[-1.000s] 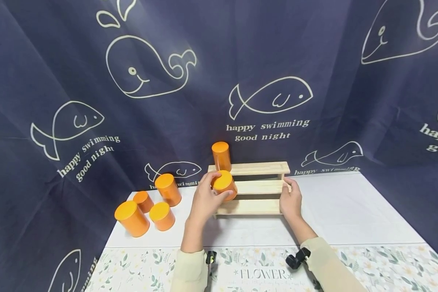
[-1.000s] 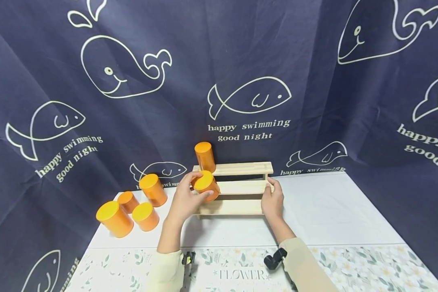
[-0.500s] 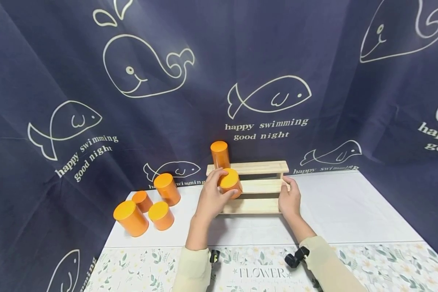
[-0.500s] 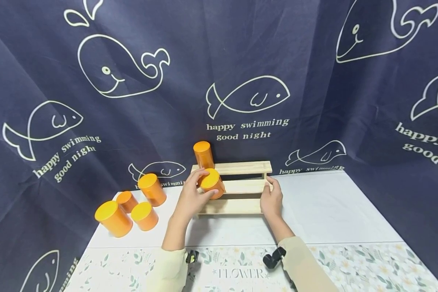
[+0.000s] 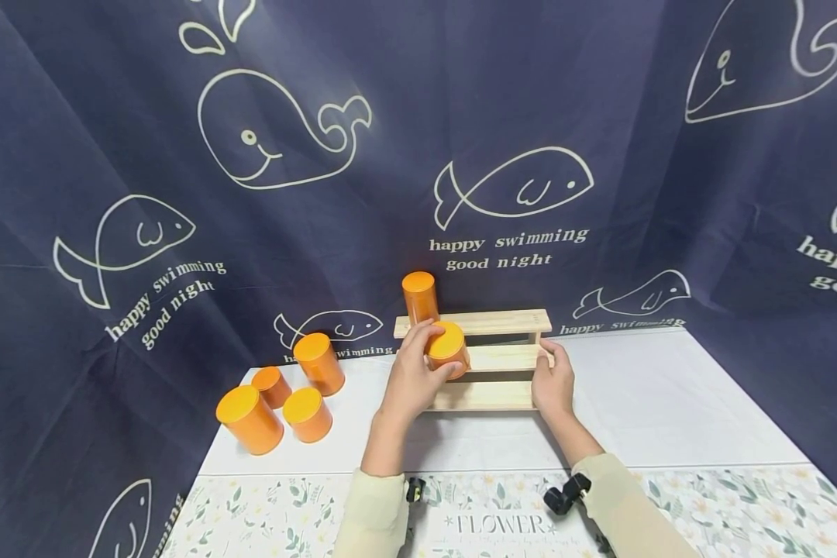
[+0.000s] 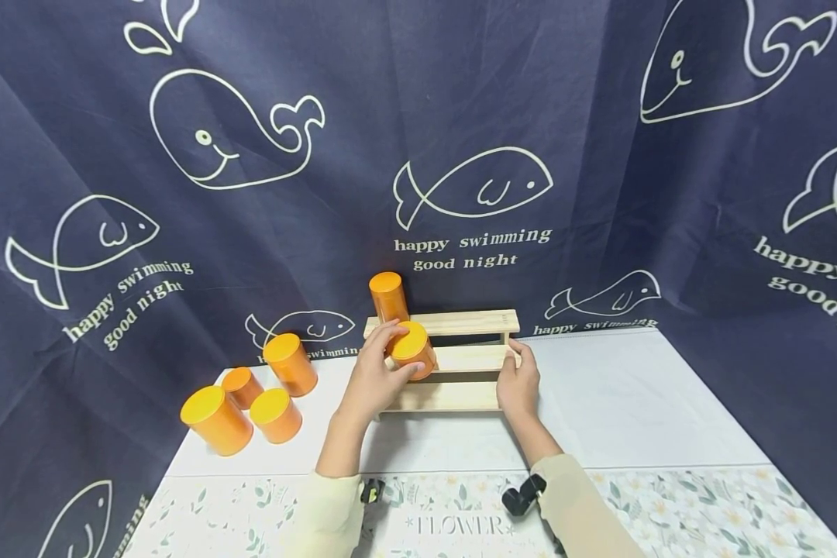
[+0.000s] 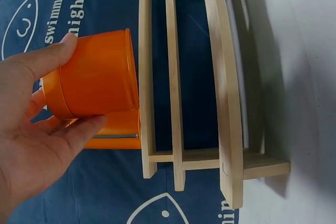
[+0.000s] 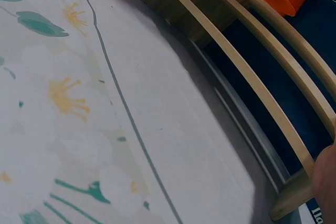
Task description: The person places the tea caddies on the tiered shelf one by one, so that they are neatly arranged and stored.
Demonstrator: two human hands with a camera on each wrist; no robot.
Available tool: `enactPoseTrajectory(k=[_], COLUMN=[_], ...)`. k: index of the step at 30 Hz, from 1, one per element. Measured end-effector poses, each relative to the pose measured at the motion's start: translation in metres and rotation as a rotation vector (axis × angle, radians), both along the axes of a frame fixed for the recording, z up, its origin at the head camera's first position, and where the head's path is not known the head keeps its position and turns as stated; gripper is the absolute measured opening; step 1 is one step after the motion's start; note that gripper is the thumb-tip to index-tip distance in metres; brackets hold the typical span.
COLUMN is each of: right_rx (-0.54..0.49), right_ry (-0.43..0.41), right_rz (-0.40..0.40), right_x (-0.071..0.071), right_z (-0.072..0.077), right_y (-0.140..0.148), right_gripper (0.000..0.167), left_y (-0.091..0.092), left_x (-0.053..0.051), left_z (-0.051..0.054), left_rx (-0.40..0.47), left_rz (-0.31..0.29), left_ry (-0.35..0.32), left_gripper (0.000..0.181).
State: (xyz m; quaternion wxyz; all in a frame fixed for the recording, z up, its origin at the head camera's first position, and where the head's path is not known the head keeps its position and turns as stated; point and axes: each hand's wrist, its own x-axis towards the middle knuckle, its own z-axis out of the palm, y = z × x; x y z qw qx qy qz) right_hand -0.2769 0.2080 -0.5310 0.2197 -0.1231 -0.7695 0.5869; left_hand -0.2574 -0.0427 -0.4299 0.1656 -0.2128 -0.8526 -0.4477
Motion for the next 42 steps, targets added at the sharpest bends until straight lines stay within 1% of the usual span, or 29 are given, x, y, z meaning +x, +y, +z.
enactPoseTrajectory(k=[4,9,13,16,20,26,32,38,42], right_rx=[0.006,0.009,0.004,0.005,0.004,-0.001,0.002,-0.001,-0.006], right_ry=[0.000,-0.006,-0.009,-0.007,-0.013,-0.034,-0.034,-0.045,-0.034], right_rz=[-0.002,-0.010,-0.007,-0.001,0.001,0.007,0.018,0.008,0.000], right_x=[0.000,-0.001,-0.001,-0.002,-0.002,0.001,0.001,0.000,-0.001], right_z=[0.000,0.000,0.000,0.002,0.003,0.003,0.001,0.000,0.001], right_y=[0.001,0.001,-0.001,-0.002,-0.002,0.000,0.001,0.000,0.000], right_gripper=[0.042,0.041,0.041,0.042,0.042,0.043,0.043,0.043,0.043], left_y=[0.003,0.008,0.009,0.010,0.014,0.018,0.023,0.026,0.028], left_x=[-0.002,-0.004,-0.004,-0.006,-0.008,-0.011,-0.016,-0.019,-0.020], left_z=[0.000,0.002,0.002,0.004,0.006,0.005,0.005,0.005,0.005], left_rx=[0.007,0.013,0.007,-0.006,-0.008,-0.039,-0.025,-0.056,-0.071], left_rz=[-0.005,-0.019,-0.014,0.000,-0.002,-0.014,-0.012,-0.012,-0.005], left_ry=[0.002,-0.019,-0.027,-0.022,-0.004,-0.010,-0.007,-0.011,-0.012], left_gripper=[0.058,0.058,0.058,0.058,0.056,0.053,0.051,0.050,0.049])
